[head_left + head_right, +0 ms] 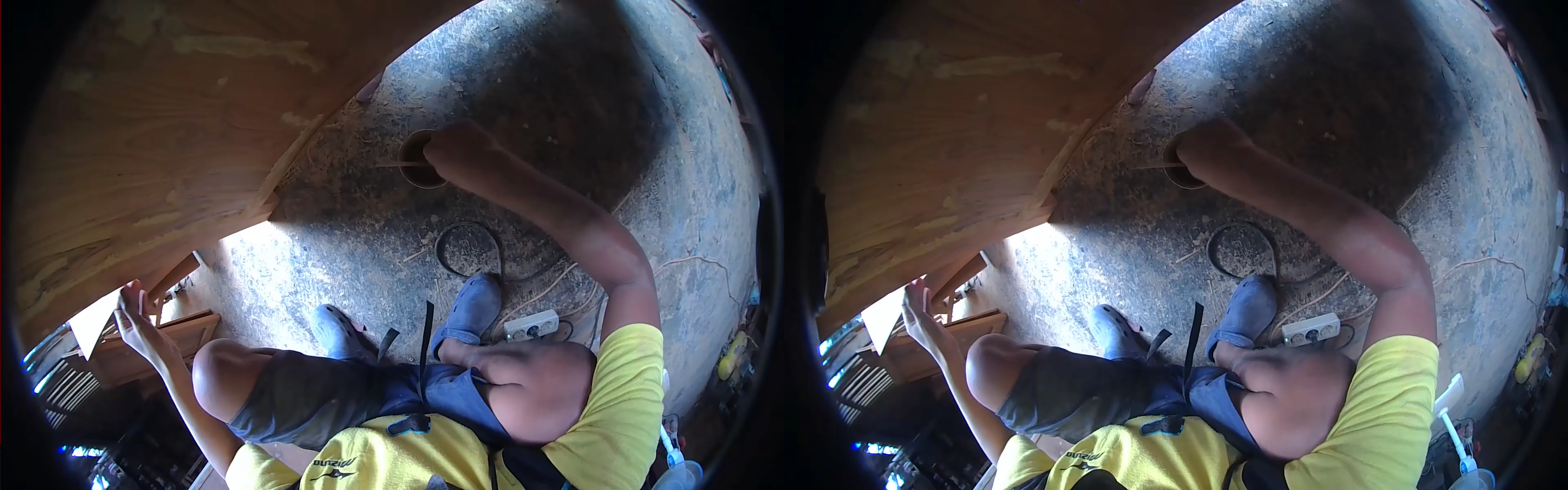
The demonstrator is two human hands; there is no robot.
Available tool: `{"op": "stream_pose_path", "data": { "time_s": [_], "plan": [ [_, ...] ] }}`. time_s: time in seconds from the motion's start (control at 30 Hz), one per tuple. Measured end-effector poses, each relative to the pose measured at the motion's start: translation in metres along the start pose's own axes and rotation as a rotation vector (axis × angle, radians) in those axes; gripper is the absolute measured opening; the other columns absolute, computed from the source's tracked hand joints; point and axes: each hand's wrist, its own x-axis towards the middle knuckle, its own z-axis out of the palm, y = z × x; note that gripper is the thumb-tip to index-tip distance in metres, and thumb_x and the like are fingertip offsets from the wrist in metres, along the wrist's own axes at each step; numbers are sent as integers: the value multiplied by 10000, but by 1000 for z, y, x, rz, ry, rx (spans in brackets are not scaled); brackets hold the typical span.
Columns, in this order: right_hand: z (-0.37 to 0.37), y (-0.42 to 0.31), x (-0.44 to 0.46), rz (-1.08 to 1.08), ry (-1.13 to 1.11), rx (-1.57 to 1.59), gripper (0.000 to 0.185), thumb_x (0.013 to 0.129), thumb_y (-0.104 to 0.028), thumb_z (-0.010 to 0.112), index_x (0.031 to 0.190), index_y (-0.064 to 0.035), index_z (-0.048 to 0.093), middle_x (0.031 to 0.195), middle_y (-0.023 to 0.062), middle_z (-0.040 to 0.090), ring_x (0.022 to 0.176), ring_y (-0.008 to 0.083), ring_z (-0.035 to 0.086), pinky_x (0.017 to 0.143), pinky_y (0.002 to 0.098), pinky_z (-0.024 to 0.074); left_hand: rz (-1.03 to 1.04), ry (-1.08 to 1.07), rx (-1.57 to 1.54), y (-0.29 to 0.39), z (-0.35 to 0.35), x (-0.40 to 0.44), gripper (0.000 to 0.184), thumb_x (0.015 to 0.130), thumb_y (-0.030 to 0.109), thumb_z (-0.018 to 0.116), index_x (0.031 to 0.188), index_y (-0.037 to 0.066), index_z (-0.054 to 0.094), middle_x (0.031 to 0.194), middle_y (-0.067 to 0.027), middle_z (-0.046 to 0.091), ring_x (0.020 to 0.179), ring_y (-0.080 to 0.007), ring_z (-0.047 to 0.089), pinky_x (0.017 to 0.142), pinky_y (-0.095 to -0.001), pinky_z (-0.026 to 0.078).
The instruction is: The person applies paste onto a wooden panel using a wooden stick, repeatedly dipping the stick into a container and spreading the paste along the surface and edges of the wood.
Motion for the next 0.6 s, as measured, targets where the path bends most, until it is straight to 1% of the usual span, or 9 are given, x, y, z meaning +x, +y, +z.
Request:
{"op": "stream_pose_path", "data": {
  "time_s": [0.07, 0.13, 0.2, 0.3, 0.43, 0.47, 0.53, 0.57, 0.6],
  "plan": [
    [-2, 1, 2, -3, 43, 67, 131, 876, -153, 689, 779, -93, 754, 823, 84, 753, 805, 245, 752, 730, 393, 608, -201, -240, 18, -19, -46, -1, 251, 1027, 210, 616, 1132, -9, 676, 1073, -94, 706, 998, -172, 668, 1012, -369, 499],
    [2, -2, 7, 3, 15, 57, 117, 882, -155, 686, 838, -81, 764, 870, 93, 758, 852, 256, 751, 761, 400, 607, -51, -593, 374, 69, -17, -51, 215, 1034, 177, 598, 1056, -17, 688, 1011, -75, 706, 918, -141, 647, 955, -313, 489],
    [2, -4, 8, 0, 22, 125, 116, 883, -153, 684, 854, -76, 766, 898, 102, 758, 883, 261, 748, 789, 407, 603, -13, -720, 306, 110, -13, -64, 230, 1001, 191, 636, 1056, -27, 685, 1004, -79, 718, 948, -160, 667, 922, -302, 477],
    [-2, 10, -3, 35, 9, 161, 116, 880, -146, 681, 886, -72, 770, 945, 119, 756, 937, 271, 740, 842, 417, 592, 209, -898, 402, 142, 6, -73, 340, 880, 238, 754, 1094, -17, 689, 1032, -116, 729, 1029, -220, 686, 950, -357, 484],
    [8, -6, 2, 105, 4, 69, 119, 862, -139, 688, 909, -79, 779, 977, 143, 755, 968, 281, 735, 894, 411, 578, 582, -1328, 451, 164, 90, -93, 316, 871, 232, 778, 1126, 61, 707, 1063, -121, 731, 1031, -281, 679, 952, -395, 500],
    [10, -13, 2, 117, 13, 58, 119, 862, -139, 688, 909, -79, 779, 977, 143, 755, 968, 281, 735, 894, 411, 578, 773, -1445, 450, 161, 113, -98, 336, 879, 265, 780, 1156, 91, 698, 1053, -122, 727, 1030, -306, 662, 939, -414, 502],
    [12, -24, -2, 72, -7, 114, 143, 860, -104, 660, 925, -69, 782, 1001, 165, 752, 958, 307, 732, 891, 417, 575, 909, -1670, 448, 134, 159, -110, 392, 937, 367, 710, 1220, 100, 667, 1180, -125, 691, 1076, -309, 653, 961, -436, 497],
    [7, -21, -8, 85, -5, 104, 143, 860, -104, 660, 925, -69, 782, 1001, 165, 752, 958, 307, 732, 891, 417, 575, 1064, -1669, 421, 114, 179, -120, 439, 942, 387, 690, 1263, 91, 645, 1241, -136, 667, 1123, -317, 644, 975, -457, 508],
    [0, -13, -15, 114, -29, 155, 162, 857, -90, 639, 930, -65, 782, 1011, 169, 750, 958, 320, 728, 893, 427, 571, 1112, -1687, 462, 103, 198, -131, 449, 932, 370, 705, 1284, 99, 638, 1165, -141, 683, 1083, -326, 651, 961, -461, 511]
  ]
}}
